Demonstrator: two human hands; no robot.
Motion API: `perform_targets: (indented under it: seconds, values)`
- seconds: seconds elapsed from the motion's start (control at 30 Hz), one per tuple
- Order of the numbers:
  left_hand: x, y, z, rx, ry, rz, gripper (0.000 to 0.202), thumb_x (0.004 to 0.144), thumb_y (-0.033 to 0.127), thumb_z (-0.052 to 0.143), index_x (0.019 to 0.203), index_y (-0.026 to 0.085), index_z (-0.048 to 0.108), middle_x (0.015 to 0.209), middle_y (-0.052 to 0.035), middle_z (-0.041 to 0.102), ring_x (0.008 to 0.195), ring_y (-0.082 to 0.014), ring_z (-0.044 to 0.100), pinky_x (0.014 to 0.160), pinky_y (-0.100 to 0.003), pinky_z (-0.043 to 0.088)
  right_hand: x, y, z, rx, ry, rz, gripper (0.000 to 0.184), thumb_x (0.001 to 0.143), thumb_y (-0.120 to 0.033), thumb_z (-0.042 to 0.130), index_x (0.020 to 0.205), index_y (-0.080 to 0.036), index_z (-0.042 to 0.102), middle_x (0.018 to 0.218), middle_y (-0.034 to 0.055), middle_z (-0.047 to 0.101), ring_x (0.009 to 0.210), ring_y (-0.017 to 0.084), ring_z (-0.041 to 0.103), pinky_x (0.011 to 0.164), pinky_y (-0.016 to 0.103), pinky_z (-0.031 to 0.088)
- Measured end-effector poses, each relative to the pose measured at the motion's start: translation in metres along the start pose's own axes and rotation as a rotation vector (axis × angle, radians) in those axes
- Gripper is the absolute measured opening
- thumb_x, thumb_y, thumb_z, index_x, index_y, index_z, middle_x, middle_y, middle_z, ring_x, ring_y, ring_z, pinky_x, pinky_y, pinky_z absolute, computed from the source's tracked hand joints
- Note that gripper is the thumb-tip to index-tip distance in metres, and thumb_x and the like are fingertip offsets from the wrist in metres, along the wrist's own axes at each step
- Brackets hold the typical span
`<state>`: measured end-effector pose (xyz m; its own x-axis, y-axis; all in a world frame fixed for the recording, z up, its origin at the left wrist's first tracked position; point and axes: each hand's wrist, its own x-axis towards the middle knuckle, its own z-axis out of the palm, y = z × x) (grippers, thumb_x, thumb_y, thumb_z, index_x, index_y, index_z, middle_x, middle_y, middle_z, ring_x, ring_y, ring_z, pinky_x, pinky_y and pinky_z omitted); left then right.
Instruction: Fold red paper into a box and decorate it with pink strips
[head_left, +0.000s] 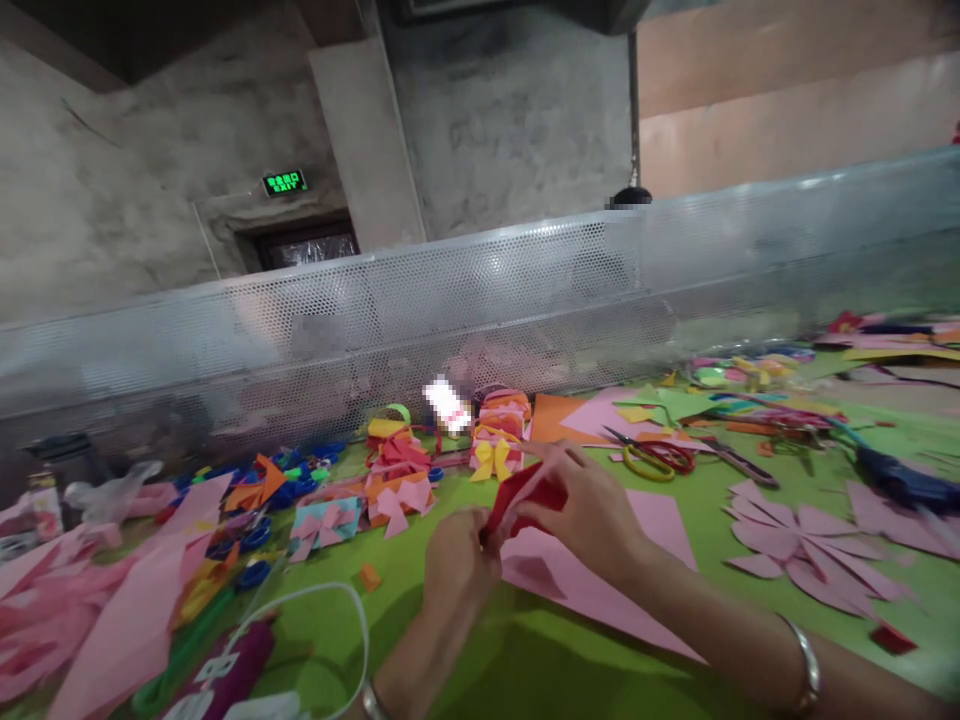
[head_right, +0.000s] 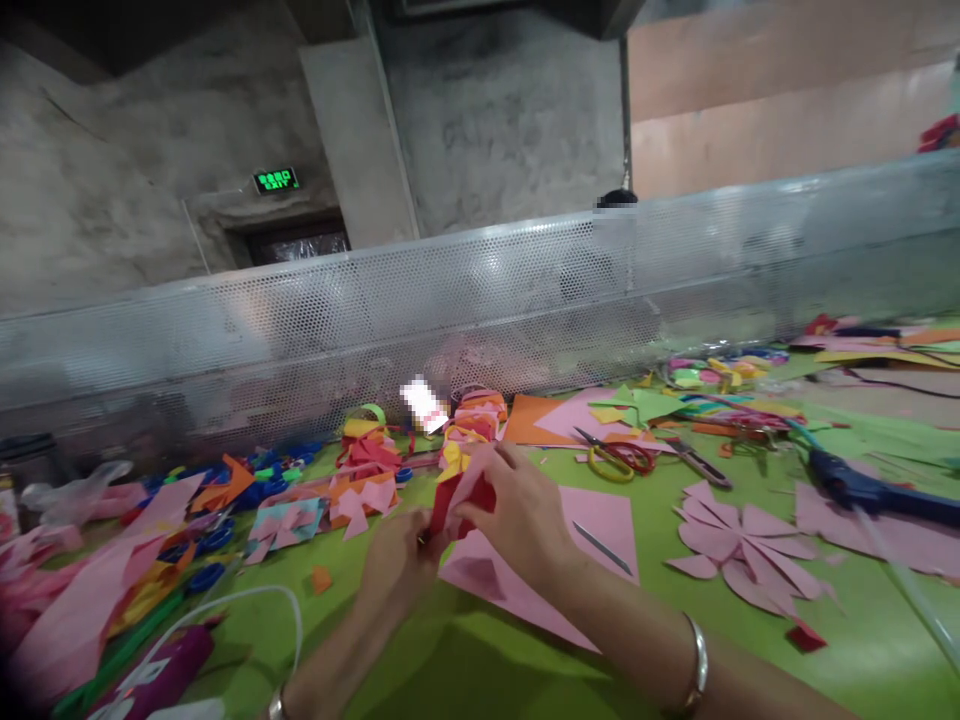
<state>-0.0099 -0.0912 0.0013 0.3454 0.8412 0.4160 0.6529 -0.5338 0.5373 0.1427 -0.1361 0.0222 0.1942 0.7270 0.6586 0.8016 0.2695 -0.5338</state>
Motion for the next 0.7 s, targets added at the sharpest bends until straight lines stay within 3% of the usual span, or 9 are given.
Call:
perform_targets:
  seconds: [0.1, 0.2, 0.3, 0.4, 0.5, 0.6, 0.7]
  values:
    - [0.000, -0.005, 0.000, 0.241, 0.016, 0.101, 0.020, 0.076, 0.020, 0.051, 0.063, 0.021, 0.067, 0.059, -0.0040, 0.060, 0.059, -0.0198, 0.055, 0.053, -0.029, 0.037, 0.003, 0.003, -0.006, 0.082, 0.044, -0.171, 0.017, 0.065, -0.017, 0.072, 0.080, -0.023, 0.070, 0.096, 0.0043, 0.060, 0.085, 0.019, 0.058, 0.074, 0.031, 0.045]
    - [0.000, -0.005, -0.001, 0.202, 0.082, 0.241, 0.014, 0.076, 0.020, 0.056, 0.081, 0.022, 0.069, 0.074, -0.0044, 0.069, 0.071, -0.0203, 0.062, 0.062, -0.031, 0.046, 0.005, 0.007, -0.006, 0.185, 0.024, -0.280, 0.008, 0.069, -0.020, 0.071, 0.062, -0.022, 0.067, 0.080, 0.0012, 0.063, 0.076, 0.016, 0.056, 0.070, 0.030, 0.043]
    - [0.001, 0.000, -0.003, 0.099, 0.163, 0.429, 0.016, 0.076, 0.025, 0.061, 0.090, 0.021, 0.068, 0.084, -0.0028, 0.072, 0.074, -0.0163, 0.065, 0.067, -0.028, 0.051, 0.005, 0.010, -0.003, 0.271, -0.033, -0.370, 0.015, 0.072, -0.027, 0.071, 0.060, -0.019, 0.065, 0.069, 0.0012, 0.063, 0.069, 0.015, 0.055, 0.066, 0.029, 0.041]
    - [0.003, 0.005, -0.008, 0.079, 0.200, 0.586, 0.019, 0.085, 0.026, 0.051, 0.078, 0.022, 0.069, 0.074, -0.0002, 0.073, 0.066, -0.0130, 0.065, 0.061, -0.025, 0.052, 0.006, 0.011, -0.005, 0.303, -0.092, -0.450, 0.016, 0.074, -0.029, 0.069, 0.063, -0.018, 0.066, 0.069, 0.0029, 0.063, 0.068, 0.015, 0.056, 0.065, 0.029, 0.040]
    - [0.007, 0.006, -0.016, 0.066, 0.224, 0.677, 0.023, 0.086, 0.027, 0.047, 0.081, 0.022, 0.069, 0.077, -0.0022, 0.073, 0.070, -0.0162, 0.066, 0.065, -0.030, 0.053, 0.007, 0.008, -0.011, 0.294, -0.086, -0.556, 0.009, 0.075, -0.027, 0.067, 0.071, -0.019, 0.068, 0.075, 0.0039, 0.066, 0.071, 0.015, 0.057, 0.070, 0.030, 0.041]
    - [0.016, -0.001, -0.021, 0.255, 0.395, 0.840, 0.023, 0.086, 0.031, 0.046, 0.083, 0.024, 0.067, 0.078, -0.0011, 0.073, 0.070, -0.0171, 0.066, 0.065, -0.031, 0.053, 0.012, 0.004, -0.014, 0.275, -0.082, -0.611, 0.008, 0.076, -0.020, 0.065, 0.068, -0.018, 0.066, 0.075, 0.0029, 0.067, 0.070, 0.012, 0.058, 0.071, 0.026, 0.043]
    - [0.029, -0.016, -0.020, 0.313, 0.394, 0.953, 0.025, 0.088, 0.035, 0.043, 0.081, 0.025, 0.065, 0.077, 0.0012, 0.072, 0.071, -0.0156, 0.065, 0.067, -0.029, 0.052, 0.021, 0.004, -0.012, 0.193, -0.102, -0.630, 0.008, 0.074, -0.019, 0.067, 0.067, -0.017, 0.064, 0.077, 0.0023, 0.068, 0.072, 0.010, 0.059, 0.074, 0.022, 0.044]
